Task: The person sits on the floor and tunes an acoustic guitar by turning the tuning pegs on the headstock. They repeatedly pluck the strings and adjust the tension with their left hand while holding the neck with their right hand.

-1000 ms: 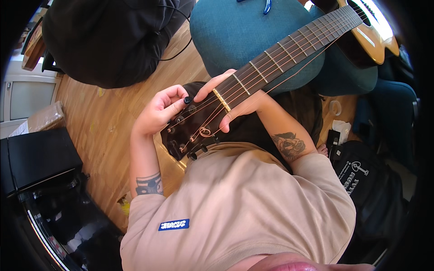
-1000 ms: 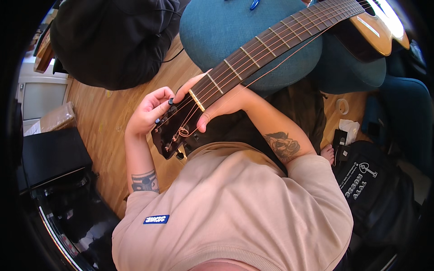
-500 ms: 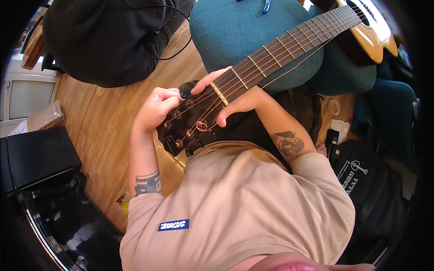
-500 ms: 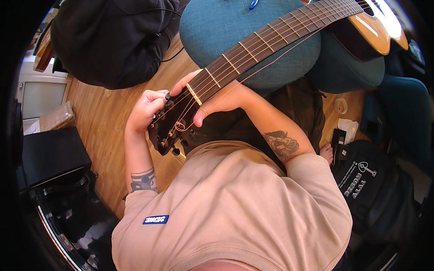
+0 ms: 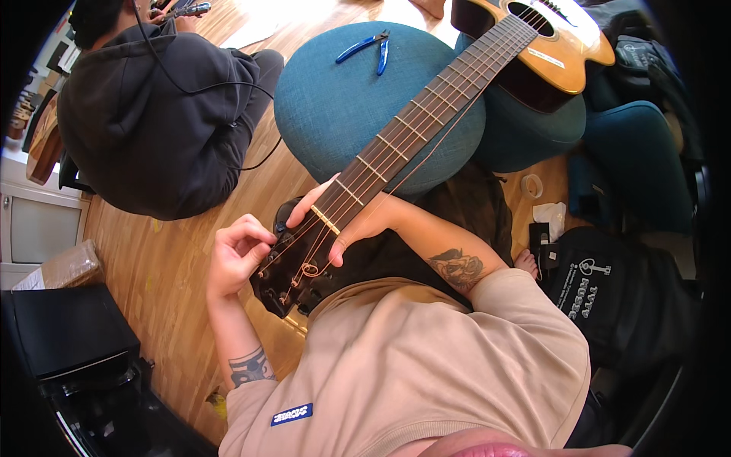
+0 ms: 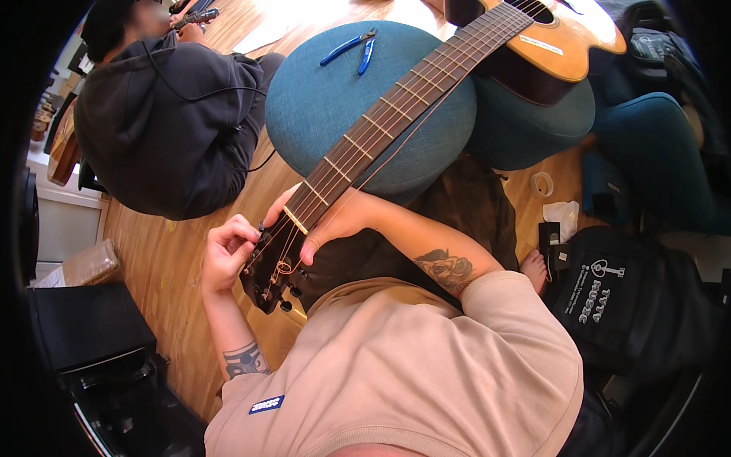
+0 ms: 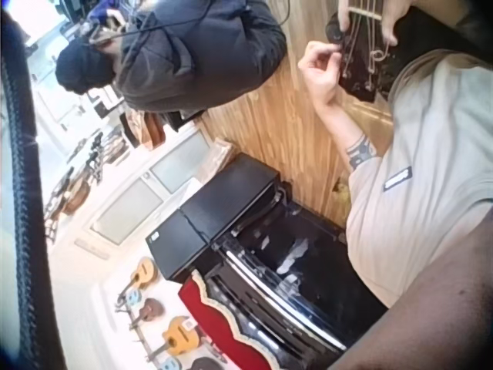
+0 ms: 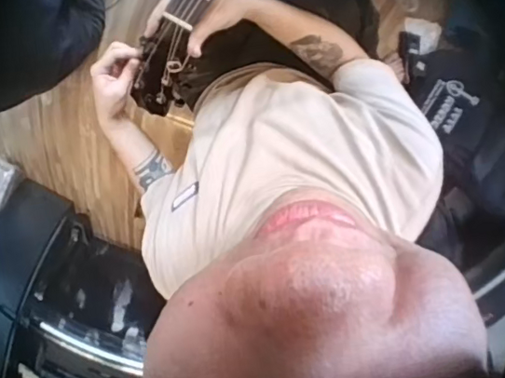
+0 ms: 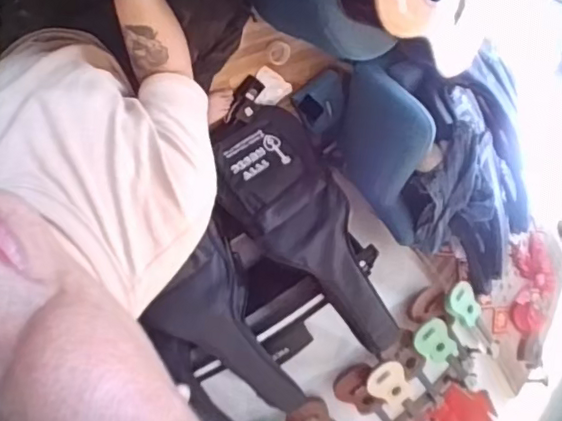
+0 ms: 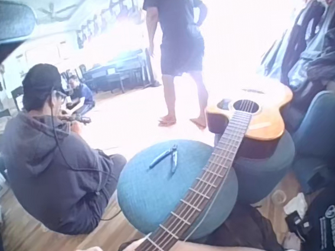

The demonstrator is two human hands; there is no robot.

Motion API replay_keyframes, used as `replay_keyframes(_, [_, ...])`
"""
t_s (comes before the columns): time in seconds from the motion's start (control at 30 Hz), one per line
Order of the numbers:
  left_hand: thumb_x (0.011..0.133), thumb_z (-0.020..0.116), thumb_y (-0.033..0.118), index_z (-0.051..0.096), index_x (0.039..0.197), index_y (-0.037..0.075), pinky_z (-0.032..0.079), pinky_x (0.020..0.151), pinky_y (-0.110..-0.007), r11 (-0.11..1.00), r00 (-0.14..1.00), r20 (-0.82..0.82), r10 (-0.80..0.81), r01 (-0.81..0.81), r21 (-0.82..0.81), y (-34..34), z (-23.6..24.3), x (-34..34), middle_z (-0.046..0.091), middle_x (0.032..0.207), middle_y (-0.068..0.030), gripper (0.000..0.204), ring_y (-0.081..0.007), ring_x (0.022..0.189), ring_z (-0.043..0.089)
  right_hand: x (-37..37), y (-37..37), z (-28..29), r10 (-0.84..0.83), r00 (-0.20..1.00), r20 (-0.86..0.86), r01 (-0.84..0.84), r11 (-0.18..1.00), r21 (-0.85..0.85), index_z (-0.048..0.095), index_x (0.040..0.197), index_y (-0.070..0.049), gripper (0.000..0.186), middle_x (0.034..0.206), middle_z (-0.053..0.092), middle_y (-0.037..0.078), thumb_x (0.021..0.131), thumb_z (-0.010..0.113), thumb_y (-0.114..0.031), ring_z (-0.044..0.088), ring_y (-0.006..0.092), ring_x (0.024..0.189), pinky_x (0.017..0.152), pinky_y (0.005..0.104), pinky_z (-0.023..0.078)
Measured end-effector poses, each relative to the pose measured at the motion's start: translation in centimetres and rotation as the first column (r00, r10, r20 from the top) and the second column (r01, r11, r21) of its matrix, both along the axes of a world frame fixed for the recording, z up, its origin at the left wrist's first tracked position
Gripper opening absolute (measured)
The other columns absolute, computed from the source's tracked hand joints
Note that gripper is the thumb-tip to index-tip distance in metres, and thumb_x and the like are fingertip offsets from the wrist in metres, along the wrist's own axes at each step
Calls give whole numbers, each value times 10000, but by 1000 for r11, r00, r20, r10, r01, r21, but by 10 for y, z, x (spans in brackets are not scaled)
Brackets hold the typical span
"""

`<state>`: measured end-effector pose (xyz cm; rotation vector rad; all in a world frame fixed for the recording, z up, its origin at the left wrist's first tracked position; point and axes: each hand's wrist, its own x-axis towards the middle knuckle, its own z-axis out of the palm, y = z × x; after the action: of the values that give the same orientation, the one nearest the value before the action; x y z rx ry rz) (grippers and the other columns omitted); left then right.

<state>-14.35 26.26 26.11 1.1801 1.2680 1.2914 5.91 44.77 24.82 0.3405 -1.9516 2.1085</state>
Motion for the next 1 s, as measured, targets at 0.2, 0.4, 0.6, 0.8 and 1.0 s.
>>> replay_keyframes(0.2, [920, 565, 40, 563, 1055, 35, 438, 745, -196, 977, 982, 181, -47, 83, -197, 21, 4, 15, 622, 920, 0, 136, -43, 829, 562, 1, -2, -2, -45, 999, -1, 45, 999, 18, 608, 1173, 6, 702, 1097, 650, 93, 578, 928, -186, 612, 178, 1036, 914, 308, 499])
replay_keyframes(0.4, [855, 658, 53, 644, 1049, -19, 486, 783, -216, 973, 982, 176, -71, 107, -204, 2, 11, -9, 675, 963, -35, 208, -75, 869, 621, 1, -7, -3, -33, 998, 49, 39, 991, -130, 610, 1183, 6, 692, 1091, 663, 92, 581, 921, -136, 632, 171, 1016, 877, 305, 530])
replay_keyframes(0.6, [841, 684, 81, 509, 670, 71, 386, 600, -199, 954, 977, 180, -112, 157, -254, 21, -7, -5, 606, 766, 24, 246, -28, 664, 507, -2, -3, -3, 18, 997, 69, -11, 994, -105, 612, 1178, 4, 731, 1095, 666, 95, 536, 936, -130, 645, 166, 994, 852, 292, 547])
replay_keyframes(0.8, [831, 705, 91, 455, 593, 86, 441, 637, -208, 962, 997, 71, 40, -19, -273, 17, 12, -2, 628, 760, -55, 345, -60, 674, 546, 1, -7, -3, -37, 995, 98, 51, 989, -140, 610, 1178, 9, 770, 1110, 664, 100, 513, 949, -178, 645, 173, 1006, 871, 291, 539])
replay_keyframes(1.0, [819, 719, 79, 521, 806, 73, 450, 680, -191, 976, 998, 46, -50, 58, -208, 7, 9, -11, 621, 828, -15, 198, -58, 763, 562, 2, -8, 0, -15, 990, 139, 46, 974, -221, 609, 1168, 26, 788, 1082, 677, 103, 499, 954, -211, 651, 166, 989, 867, 284, 542])
